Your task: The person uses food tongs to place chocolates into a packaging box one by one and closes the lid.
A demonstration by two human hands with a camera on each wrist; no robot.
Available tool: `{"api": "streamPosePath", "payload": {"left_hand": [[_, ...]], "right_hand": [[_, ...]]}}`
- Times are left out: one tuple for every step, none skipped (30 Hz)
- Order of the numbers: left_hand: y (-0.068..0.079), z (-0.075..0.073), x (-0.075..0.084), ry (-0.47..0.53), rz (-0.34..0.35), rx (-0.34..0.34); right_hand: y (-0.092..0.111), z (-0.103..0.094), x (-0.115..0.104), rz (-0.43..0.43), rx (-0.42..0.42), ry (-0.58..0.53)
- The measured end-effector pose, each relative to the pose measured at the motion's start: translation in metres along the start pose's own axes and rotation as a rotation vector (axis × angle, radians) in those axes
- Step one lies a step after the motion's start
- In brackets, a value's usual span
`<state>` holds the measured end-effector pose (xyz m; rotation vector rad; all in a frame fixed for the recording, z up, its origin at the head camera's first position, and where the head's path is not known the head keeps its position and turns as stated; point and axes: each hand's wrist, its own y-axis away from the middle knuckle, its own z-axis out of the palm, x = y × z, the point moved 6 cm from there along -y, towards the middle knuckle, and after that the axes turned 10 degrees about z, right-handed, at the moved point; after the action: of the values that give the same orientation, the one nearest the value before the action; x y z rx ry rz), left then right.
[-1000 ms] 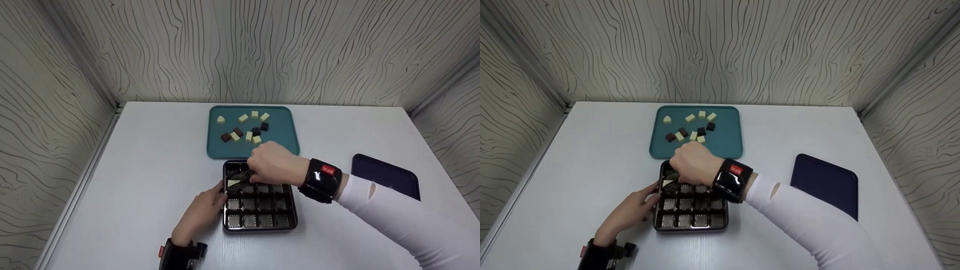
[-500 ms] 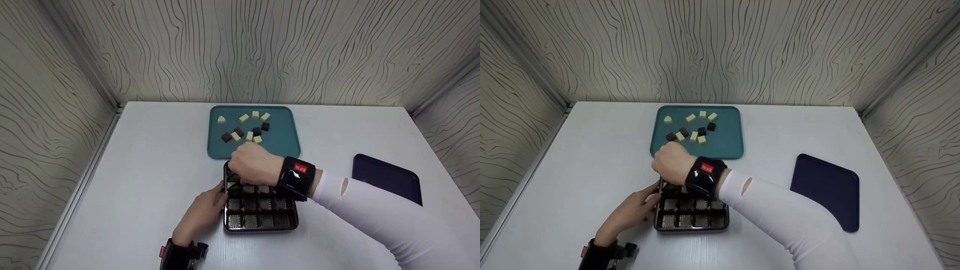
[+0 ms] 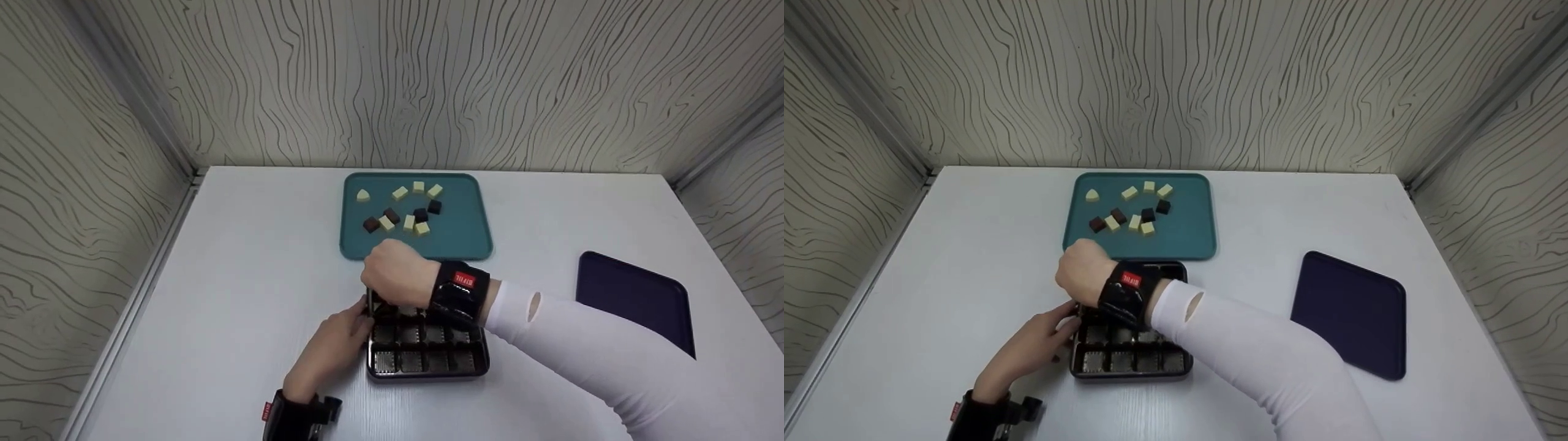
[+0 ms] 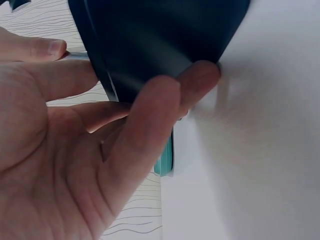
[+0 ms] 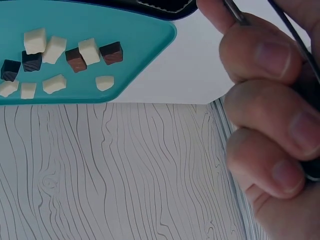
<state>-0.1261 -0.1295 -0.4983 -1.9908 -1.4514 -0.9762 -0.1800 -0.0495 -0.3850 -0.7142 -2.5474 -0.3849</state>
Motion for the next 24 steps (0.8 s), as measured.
{"api": "streamPosePath", "payload": {"left_hand": [[0.000,0.000,0.000,0.004,-0.002,0.000],[0.000,0.001,0.000,0.010,-0.005,0.001],[0.000,0.001,0.000,0.012,-0.006,0.002],[0.000,0.001,0.000,0.010,-0.005,0.003],[0.000,0.001,0.000,0.011,-0.007,0.002],[0.000,0.001,0.000,0.014,-0.009,0.004],[0.000,0.001,0.000,0.013,-0.013,0.004],[0.000,0.001,0.000,0.010,-0.015,0.004],[0.000,0.001,0.000,0.007,-0.019,0.002],[0.000,0.001,0.000,0.006,-0.023,0.002],[0.000,0.000,0.000,0.006,-0.026,0.002],[-0.001,0.000,0.000,0.004,-0.027,0.004],[-0.001,0.000,0.000,0.005,-0.029,0.001],[-0.001,0.001,0.000,0.007,-0.029,-0.001],[-0.001,0.001,-0.001,0.010,-0.028,-0.003],[-0.001,0.001,0.000,0.011,-0.025,-0.003],[-0.001,0.001,0.000,0.015,-0.023,-0.003],[-0.001,0.001,0.000,0.018,-0.025,-0.005],[0.000,0.001,0.000,0.021,-0.027,-0.006],[0.000,0.001,0.000,0.021,-0.025,-0.004],[0.000,0.001,0.000,0.018,-0.022,-0.001],[0.000,0.001,0.000,0.014,-0.021,0.001],[0.000,0.001,0.000,0.012,-0.022,0.002],[0.000,0.001,-0.001,0.010,-0.021,0.001]], "right_hand": [[0.000,0.000,0.000,0.001,-0.003,0.004],[0.000,0.001,0.000,0.004,-0.004,0.006],[0.000,0.001,0.000,0.007,-0.008,0.008],[0.001,0.001,0.000,0.012,-0.010,0.008],[0.001,0.001,0.001,0.017,-0.013,0.006],[0.001,0.000,0.002,0.023,-0.017,0.004],[0.002,0.000,0.003,0.027,-0.023,-0.002],[0.003,0.000,0.004,0.033,-0.028,-0.013],[0.005,-0.001,0.006,0.037,-0.034,-0.023],[0.006,-0.002,0.008,0.042,-0.033,-0.044],[0.009,-0.003,0.010,0.047,-0.029,-0.064],[0.012,-0.005,0.013,0.049,-0.023,-0.082],[0.015,-0.006,0.016,0.053,-0.017,-0.098],[0.018,-0.007,0.019,0.058,-0.013,-0.111],[0.022,-0.007,0.023,0.065,-0.008,-0.120],[0.027,-0.007,0.026,0.071,-0.001,-0.135],[0.032,-0.006,0.029,0.079,0.000,-0.148],[0.037,-0.005,0.033,0.088,0.004,-0.168],[0.042,-0.003,0.037,0.099,0.011,-0.196],[0.048,0.000,0.041,0.108,0.020,-0.227],[0.054,0.003,0.045,0.117,0.035,-0.262],[0.060,0.006,0.049,0.124,0.049,-0.299],[0.065,0.009,0.053,0.135,0.064,-0.335],[0.070,0.014,0.057,0.147,0.078,-0.373]]}}
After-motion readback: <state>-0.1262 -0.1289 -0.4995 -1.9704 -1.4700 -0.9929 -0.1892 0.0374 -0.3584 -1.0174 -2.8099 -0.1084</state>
